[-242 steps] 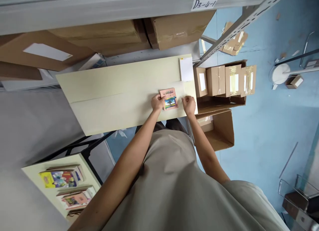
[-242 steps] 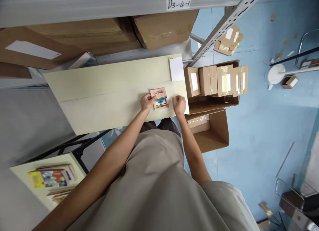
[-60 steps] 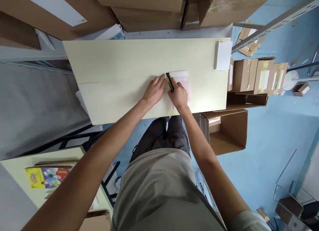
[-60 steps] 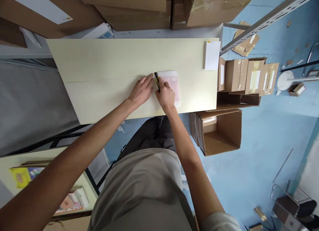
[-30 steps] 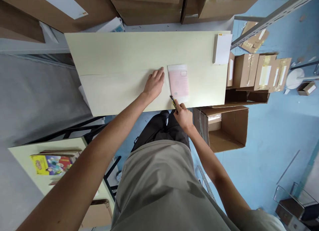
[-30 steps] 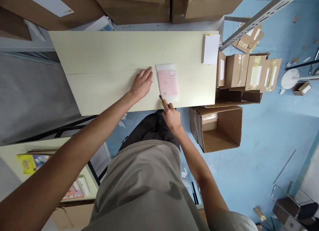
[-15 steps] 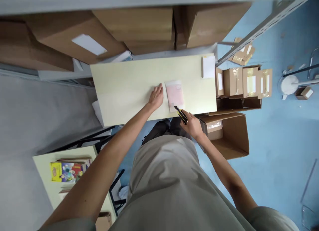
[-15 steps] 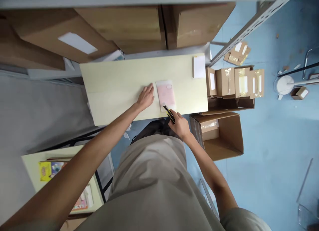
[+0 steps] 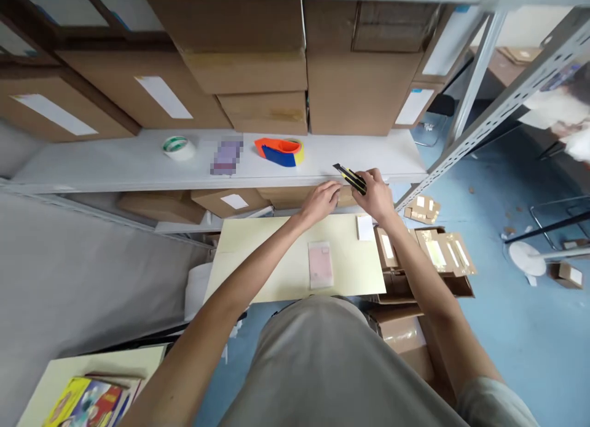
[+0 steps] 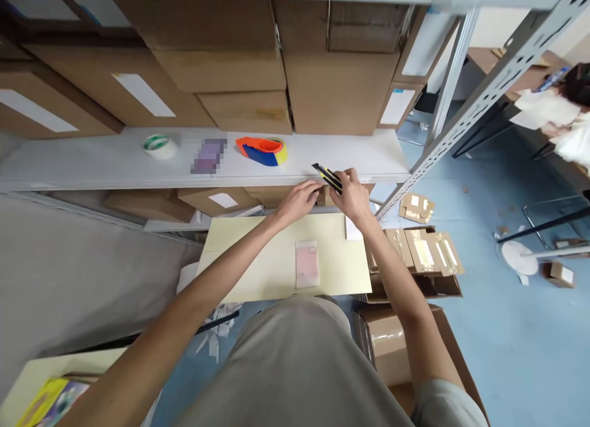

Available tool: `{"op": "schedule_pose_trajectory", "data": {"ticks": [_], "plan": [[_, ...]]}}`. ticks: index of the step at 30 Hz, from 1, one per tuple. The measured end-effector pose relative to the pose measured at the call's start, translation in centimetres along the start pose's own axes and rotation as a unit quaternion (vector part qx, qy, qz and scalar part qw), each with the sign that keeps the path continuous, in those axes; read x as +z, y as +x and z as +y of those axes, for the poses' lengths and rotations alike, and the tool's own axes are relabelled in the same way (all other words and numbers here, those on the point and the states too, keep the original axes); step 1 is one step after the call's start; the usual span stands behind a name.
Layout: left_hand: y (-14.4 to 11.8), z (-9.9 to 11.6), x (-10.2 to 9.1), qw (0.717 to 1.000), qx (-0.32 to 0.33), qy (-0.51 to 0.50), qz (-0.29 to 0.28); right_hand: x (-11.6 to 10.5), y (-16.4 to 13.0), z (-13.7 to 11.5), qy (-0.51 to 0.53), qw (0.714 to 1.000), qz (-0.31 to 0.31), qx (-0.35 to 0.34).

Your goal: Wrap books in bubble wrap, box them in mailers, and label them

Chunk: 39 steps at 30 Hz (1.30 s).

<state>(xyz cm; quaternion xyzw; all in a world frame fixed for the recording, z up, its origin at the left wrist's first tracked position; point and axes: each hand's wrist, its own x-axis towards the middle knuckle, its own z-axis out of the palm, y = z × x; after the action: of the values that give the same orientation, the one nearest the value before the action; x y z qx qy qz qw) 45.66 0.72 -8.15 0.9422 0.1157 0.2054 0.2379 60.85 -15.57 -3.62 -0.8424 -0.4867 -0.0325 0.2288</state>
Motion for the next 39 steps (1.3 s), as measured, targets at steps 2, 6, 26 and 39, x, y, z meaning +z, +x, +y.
{"op": "schedule_pose_trajectory", "data": {"ticks": [2,6,26,39], "plan": [[2.2,1.0,-1.6,1.000,0.004,0.022,0.017,-0.8,4.1,0.0,-0.021,0.999,-0.017,-0.019],[4.6,1.8,-3.5,0.998,-0.014,0.060,0.009,-0.5,10.1,0.2,-0.046,0.995,-0.067,-0.059],[-13.4,-3.3,6.1,0.920,-0.368,-0.055,-0.122,7.6,5.5,4.3,0.122,0.990,0.005,-0.071],[-22.6,-2.7,14.9,0.848,-0.458,-0.203,-0.171,21.9,-19.6,1.9,0.319,0.803,-0.336,0.376]]}}
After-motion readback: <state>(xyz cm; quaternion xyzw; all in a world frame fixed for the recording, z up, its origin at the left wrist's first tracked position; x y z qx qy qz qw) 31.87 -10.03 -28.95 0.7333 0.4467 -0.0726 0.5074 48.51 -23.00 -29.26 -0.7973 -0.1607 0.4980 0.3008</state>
